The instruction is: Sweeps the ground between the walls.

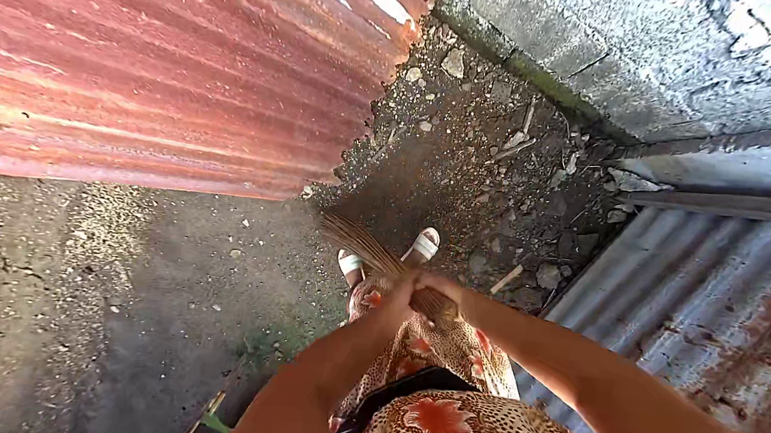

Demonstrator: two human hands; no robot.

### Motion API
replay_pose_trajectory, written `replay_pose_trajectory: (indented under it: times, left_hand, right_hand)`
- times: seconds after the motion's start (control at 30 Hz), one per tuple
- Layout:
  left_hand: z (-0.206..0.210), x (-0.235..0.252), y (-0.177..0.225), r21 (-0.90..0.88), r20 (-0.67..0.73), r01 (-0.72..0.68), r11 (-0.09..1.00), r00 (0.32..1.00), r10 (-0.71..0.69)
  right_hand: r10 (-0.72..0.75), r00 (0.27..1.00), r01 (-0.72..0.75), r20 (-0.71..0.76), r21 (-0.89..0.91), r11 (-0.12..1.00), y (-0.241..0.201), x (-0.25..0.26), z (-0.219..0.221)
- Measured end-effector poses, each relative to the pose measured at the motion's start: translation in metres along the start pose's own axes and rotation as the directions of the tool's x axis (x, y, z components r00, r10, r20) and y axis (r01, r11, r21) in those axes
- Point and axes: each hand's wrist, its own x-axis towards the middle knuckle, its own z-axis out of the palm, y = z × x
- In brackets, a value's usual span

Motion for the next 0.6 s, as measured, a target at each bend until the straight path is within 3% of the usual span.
replay_pose_trajectory:
  times: [0.07, 0.17, 0.27, 0.37, 0.47, 0.53, 0.6]
  left_hand:
    - [0.008, 0.029, 0.045, 0.180, 0.037, -0.021, 0.983, 0.999, 0.015]
    - [0.069, 0.062, 0.113, 0.484, 0.196, -0.149, 0.862, 0.979, 0.060]
    - [0.107, 0.065, 0.130, 0.588, 0.312, -0.273, 0.762, 0.945, 0.098]
    - [0.071, 0.034, 0.092, 0.496, 0.360, -0.332, 0.802, 0.919, 0.158]
    - [0.029, -0.011, 0.042, 0.331, 0.247, -0.259, 0.907, 0.952, 0.182]
    - [0.025, -0.019, 0.037, 0.272, 0.156, -0.208, 0.940, 0.973, 0.170]
    - [0.045, 0.000, 0.058, 0.273, 0.095, -0.180, 0.945, 0.983, 0.160]
  right_hand:
    - [-0.149, 0.982, 0.157, -0.118, 0.063, 0.986, -0.029, 0.017, -0.005]
    - [-0.377, 0.861, 0.463, -0.342, 0.220, 0.859, -0.071, -0.001, -0.036]
    - [-0.455, 0.741, 0.609, -0.493, 0.208, 0.765, -0.069, -0.018, -0.048]
    - [-0.500, 0.789, 0.577, -0.358, 0.151, 0.802, -0.025, -0.024, -0.014]
    - [-0.323, 0.918, 0.375, -0.231, 0.233, 0.897, 0.014, -0.037, 0.026]
    - [-0.221, 0.963, 0.255, -0.151, 0.268, 0.929, 0.010, -0.041, 0.026]
    - [-0.190, 0.968, 0.219, -0.163, 0.182, 0.959, -0.030, -0.043, 0.006]
